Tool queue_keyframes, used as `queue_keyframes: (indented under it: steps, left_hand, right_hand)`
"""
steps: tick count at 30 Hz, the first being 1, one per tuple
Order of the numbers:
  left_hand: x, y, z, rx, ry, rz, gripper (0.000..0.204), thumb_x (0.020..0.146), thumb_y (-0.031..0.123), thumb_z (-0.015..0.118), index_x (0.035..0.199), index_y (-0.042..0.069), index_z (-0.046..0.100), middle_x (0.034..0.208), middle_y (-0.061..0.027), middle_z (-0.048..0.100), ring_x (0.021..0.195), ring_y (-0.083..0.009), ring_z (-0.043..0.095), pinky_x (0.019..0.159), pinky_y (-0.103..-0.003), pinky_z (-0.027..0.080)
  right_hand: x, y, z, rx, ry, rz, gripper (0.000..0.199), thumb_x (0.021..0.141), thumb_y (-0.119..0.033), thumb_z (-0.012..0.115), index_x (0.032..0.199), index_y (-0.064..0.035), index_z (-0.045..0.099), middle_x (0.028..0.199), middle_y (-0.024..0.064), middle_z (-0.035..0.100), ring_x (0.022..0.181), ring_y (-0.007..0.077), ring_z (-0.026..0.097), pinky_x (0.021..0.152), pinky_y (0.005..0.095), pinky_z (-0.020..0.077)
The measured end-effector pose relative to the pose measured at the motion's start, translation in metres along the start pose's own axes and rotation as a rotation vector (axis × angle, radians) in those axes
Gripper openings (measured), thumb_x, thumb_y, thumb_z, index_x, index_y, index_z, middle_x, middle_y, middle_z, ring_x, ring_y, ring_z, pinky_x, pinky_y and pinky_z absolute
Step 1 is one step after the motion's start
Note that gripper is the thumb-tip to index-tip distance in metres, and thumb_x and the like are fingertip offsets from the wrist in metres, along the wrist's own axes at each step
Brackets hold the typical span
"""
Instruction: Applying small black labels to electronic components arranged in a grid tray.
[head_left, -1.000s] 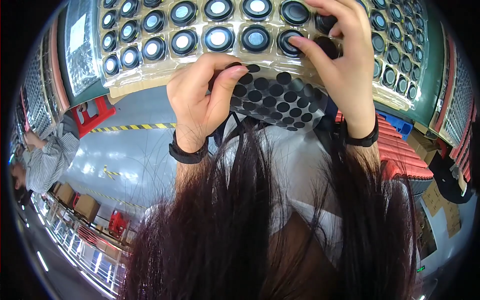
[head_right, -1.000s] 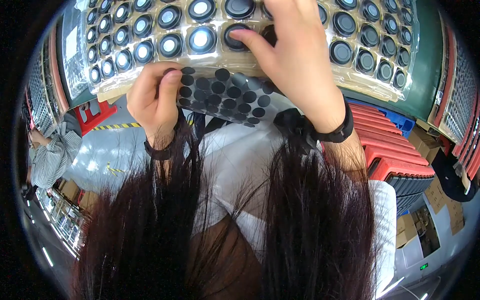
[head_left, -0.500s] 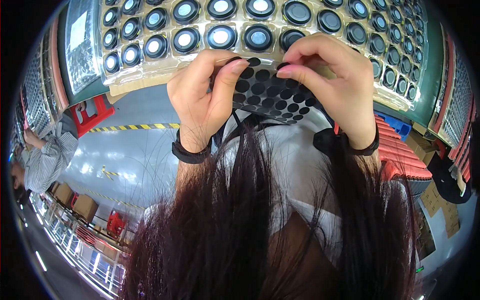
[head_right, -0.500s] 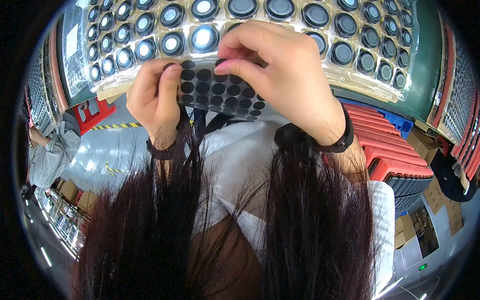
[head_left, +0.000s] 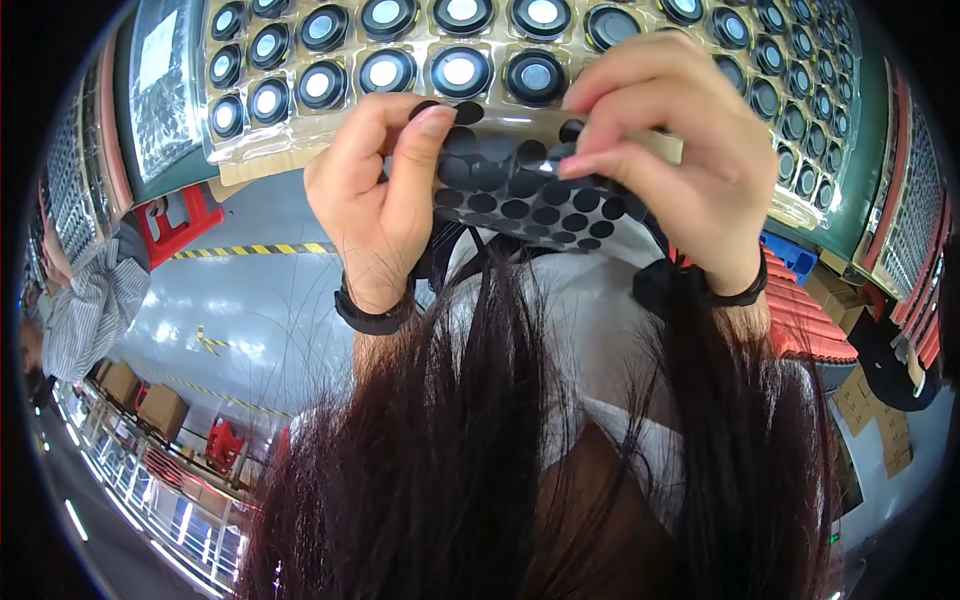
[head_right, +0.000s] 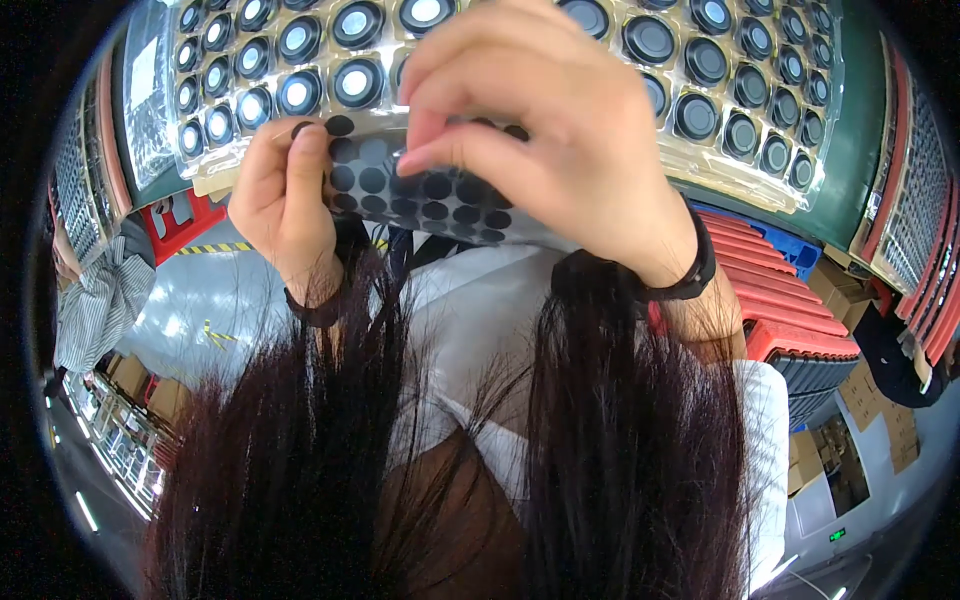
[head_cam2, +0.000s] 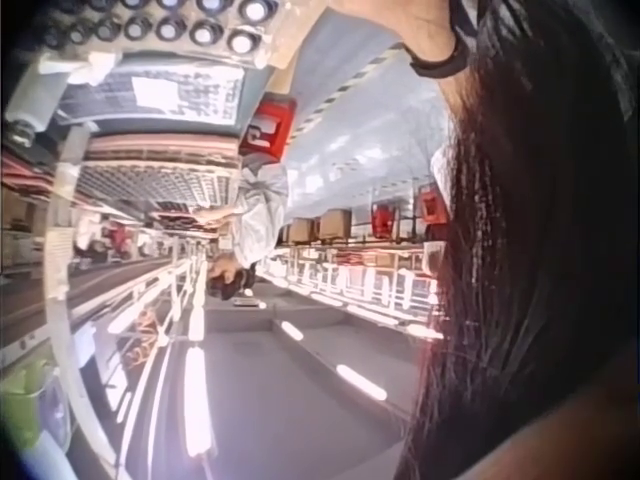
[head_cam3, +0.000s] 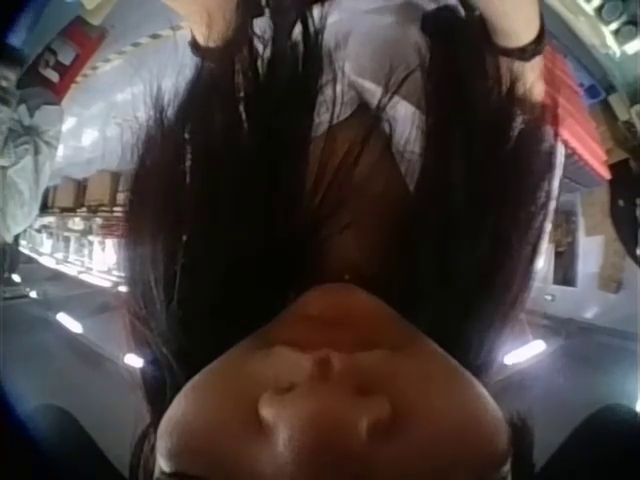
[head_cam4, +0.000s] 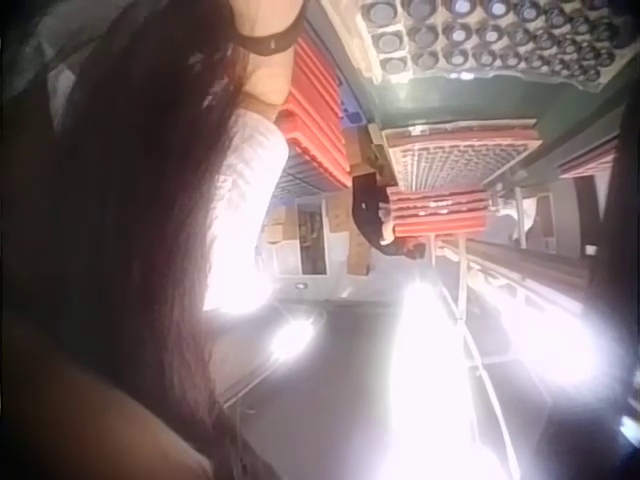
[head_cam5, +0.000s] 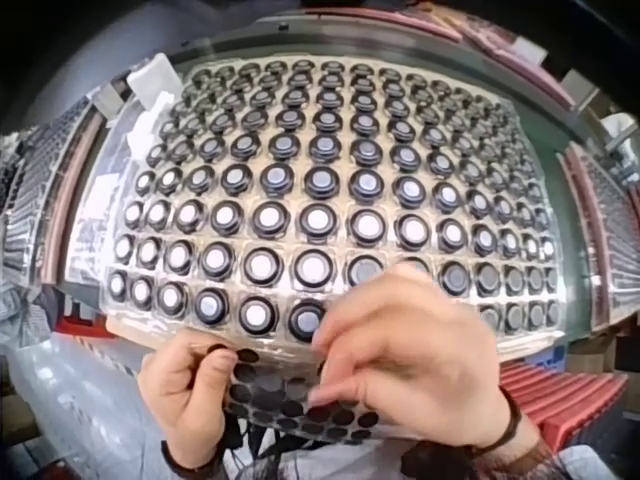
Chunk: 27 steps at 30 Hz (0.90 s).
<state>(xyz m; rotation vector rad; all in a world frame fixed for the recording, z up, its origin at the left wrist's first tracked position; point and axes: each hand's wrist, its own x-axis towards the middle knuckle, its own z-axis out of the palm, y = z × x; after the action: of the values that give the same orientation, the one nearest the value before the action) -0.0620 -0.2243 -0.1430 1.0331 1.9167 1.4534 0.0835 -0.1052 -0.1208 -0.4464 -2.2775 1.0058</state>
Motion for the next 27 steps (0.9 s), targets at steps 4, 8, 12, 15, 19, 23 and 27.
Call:
queue_keyframes:
  steps: [4,8,12,15,19,23,27]
  left_hand:
    - [0.002,-0.006,-0.005,0.1,-0.082,0.131,0.005,0.075,0.004,0.062,0.074,0.0,0.058,0.059,-0.0054,0.058,0.05,-0.0088,0.051,0.048,-0.019,0.039]
    - [0.004,-0.004,-0.008,0.149,-0.124,0.132,0.005,0.074,0.004,0.062,0.073,0.001,0.058,0.059,-0.0058,0.058,0.05,-0.01,0.052,0.047,-0.02,0.039]
    - [0.004,-0.007,-0.009,0.123,-0.115,0.131,0.005,0.073,0.004,0.062,0.073,0.001,0.059,0.059,-0.0056,0.058,0.049,-0.0106,0.053,0.047,-0.02,0.04]
    - [0.004,-0.01,-0.01,0.122,-0.117,0.135,0.005,0.073,0.004,0.062,0.073,0.001,0.059,0.059,-0.0056,0.058,0.05,-0.0107,0.053,0.047,-0.02,0.04]
    - [0.004,-0.009,-0.009,0.118,-0.125,0.126,0.004,0.073,0.004,0.062,0.073,0.001,0.059,0.059,-0.0058,0.059,0.05,-0.011,0.053,0.048,-0.02,0.04]
    - [0.005,-0.007,-0.008,0.115,-0.128,0.121,0.005,0.073,0.004,0.062,0.073,0.001,0.059,0.06,-0.0061,0.059,0.05,-0.0113,0.054,0.048,-0.02,0.04]
    - [0.005,-0.008,-0.009,0.113,-0.113,0.131,0.005,0.073,0.004,0.062,0.074,0.001,0.059,0.06,-0.0064,0.059,0.05,-0.0115,0.055,0.048,-0.021,0.041]
  right_hand:
    - [0.013,-0.005,0.003,0.048,0.013,0.217,0.012,0.062,0.0,0.067,0.07,0.0,0.058,0.077,0.0067,0.057,0.072,0.0166,0.053,0.065,0.0254,0.0405]
    - [0.019,-0.004,0.011,0.069,0.001,0.43,0.01,0.064,-0.001,0.067,0.067,-0.002,0.058,0.073,0.0043,0.055,0.07,0.0163,0.051,0.063,0.0257,0.0387]
    - [0.019,-0.004,0.015,0.028,-0.028,0.42,0.01,0.065,-0.002,0.067,0.067,-0.0021,0.058,0.074,0.0042,0.054,0.07,0.0157,0.05,0.063,0.0251,0.0386]
    - [0.019,-0.004,0.015,0.016,-0.028,0.397,0.01,0.065,-0.002,0.067,0.067,-0.002,0.058,0.074,0.004,0.054,0.069,0.0157,0.05,0.063,0.025,0.0387]
    - [0.018,0.003,0.018,0.021,-0.037,0.415,0.01,0.065,-0.003,0.067,0.067,-0.002,0.057,0.074,0.0042,0.054,0.069,0.0161,0.05,0.063,0.0256,0.0388]
    - [0.01,0.037,0.036,0.533,0.278,-0.241,0.011,0.065,-0.003,0.067,0.067,-0.0019,0.057,0.074,0.0044,0.054,0.07,0.0164,0.051,0.064,0.0261,0.039]
    - [0.02,-0.004,0.016,-0.093,-0.021,0.312,0.011,0.066,-0.003,0.067,0.067,-0.0015,0.057,0.074,0.0045,0.054,0.071,0.0168,0.051,0.065,0.0265,0.0393]
